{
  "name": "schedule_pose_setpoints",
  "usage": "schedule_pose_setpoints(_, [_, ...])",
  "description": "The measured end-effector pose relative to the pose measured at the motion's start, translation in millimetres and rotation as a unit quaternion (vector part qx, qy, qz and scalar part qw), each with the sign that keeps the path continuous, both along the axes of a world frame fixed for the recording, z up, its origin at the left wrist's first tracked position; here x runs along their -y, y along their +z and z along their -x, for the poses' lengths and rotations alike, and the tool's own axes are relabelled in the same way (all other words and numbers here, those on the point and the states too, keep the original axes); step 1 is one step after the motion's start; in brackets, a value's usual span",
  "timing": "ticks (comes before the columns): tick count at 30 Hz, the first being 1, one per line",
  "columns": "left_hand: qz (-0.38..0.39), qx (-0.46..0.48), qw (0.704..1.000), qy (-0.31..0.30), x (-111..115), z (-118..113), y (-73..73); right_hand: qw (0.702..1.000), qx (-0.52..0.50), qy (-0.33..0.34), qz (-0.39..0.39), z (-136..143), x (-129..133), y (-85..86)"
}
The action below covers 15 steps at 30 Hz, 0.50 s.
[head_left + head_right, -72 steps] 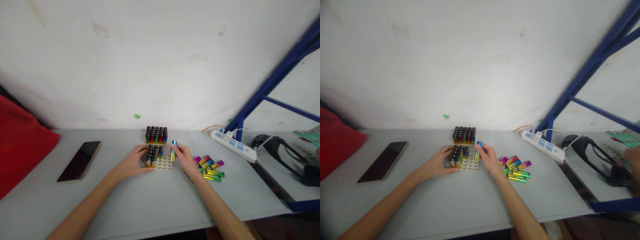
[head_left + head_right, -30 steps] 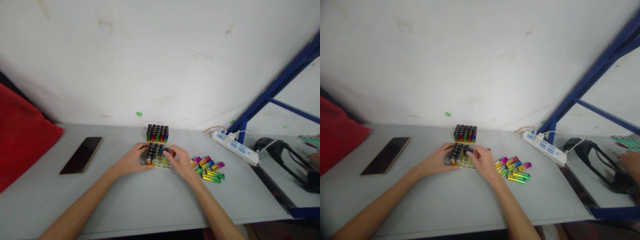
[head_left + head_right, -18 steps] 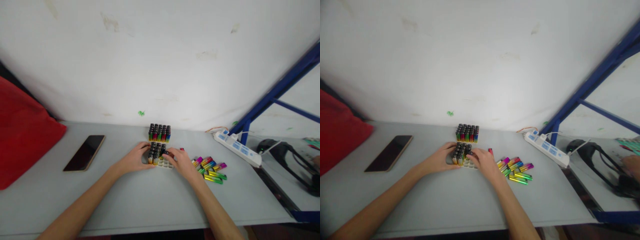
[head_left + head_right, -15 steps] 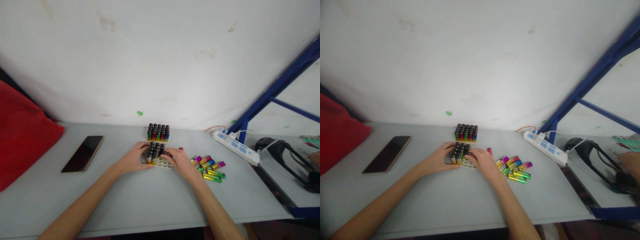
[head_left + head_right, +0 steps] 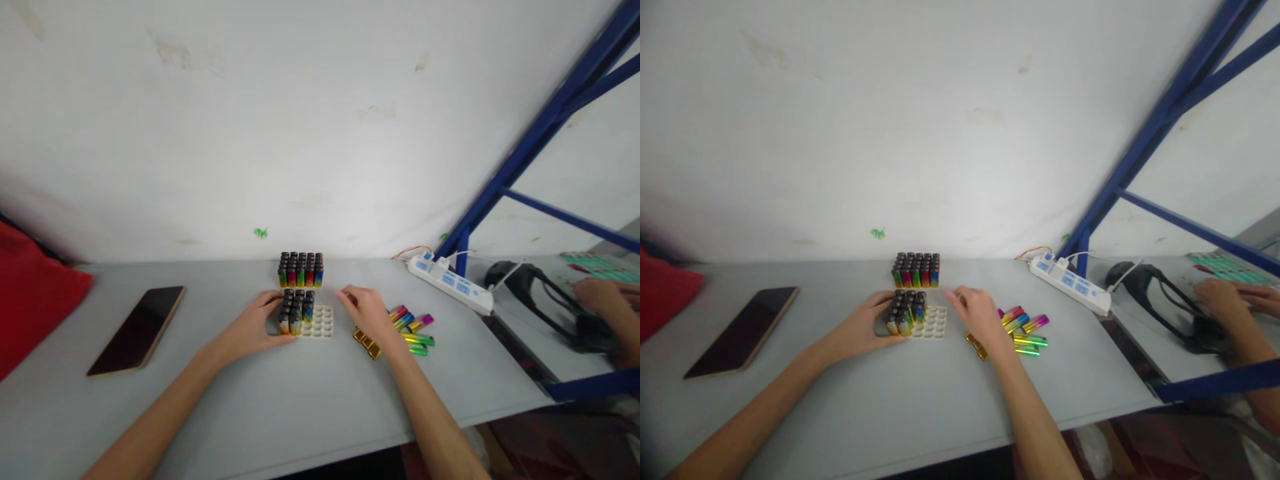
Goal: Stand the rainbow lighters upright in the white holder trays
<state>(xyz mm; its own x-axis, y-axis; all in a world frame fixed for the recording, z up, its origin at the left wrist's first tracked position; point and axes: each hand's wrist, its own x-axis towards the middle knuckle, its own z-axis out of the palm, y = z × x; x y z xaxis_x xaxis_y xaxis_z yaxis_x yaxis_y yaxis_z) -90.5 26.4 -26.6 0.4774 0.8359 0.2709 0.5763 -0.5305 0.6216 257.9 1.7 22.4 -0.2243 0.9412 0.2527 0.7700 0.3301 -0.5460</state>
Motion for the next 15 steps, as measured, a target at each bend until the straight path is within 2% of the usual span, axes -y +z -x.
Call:
schedule_pose_setpoints(2, [-0.006,-0.001,1.000,0.001,0.3,-0.7,0.6,0.997,0.011,-0.083,-0.003,-21.5,-4.7,2.0])
schedule_pose_setpoints(4, [-0.008,-0.005,1.000,-0.002,0.6,-1.2,0.8,0.992,0.037,-0.114,0.027,-34.1,-7.6,0.1])
schedule_pose_setpoints(7, [-0.012,-0.003,1.000,-0.003,0.5,-1.1,0.4,0.989,0.083,-0.094,0.084,-34.3,-8.3,-7.7])
schedule_pose_setpoints(10, [-0.014,-0.001,1.000,-0.001,0.4,-0.2,-0.4,0.990,0.088,-0.061,0.094,-24.1,-8.5,-15.5])
schedule_pose_setpoints(13, [-0.013,-0.006,1.000,-0.009,0.7,0.7,-0.4,0.996,0.043,-0.032,0.064,-18.1,-10.4,-19.8])
schedule_pose_setpoints(15, [-0.017,-0.008,1.000,-0.009,1.2,0.8,0.0,0.998,-0.032,-0.026,0.039,-16.7,-11.4,-20.4])
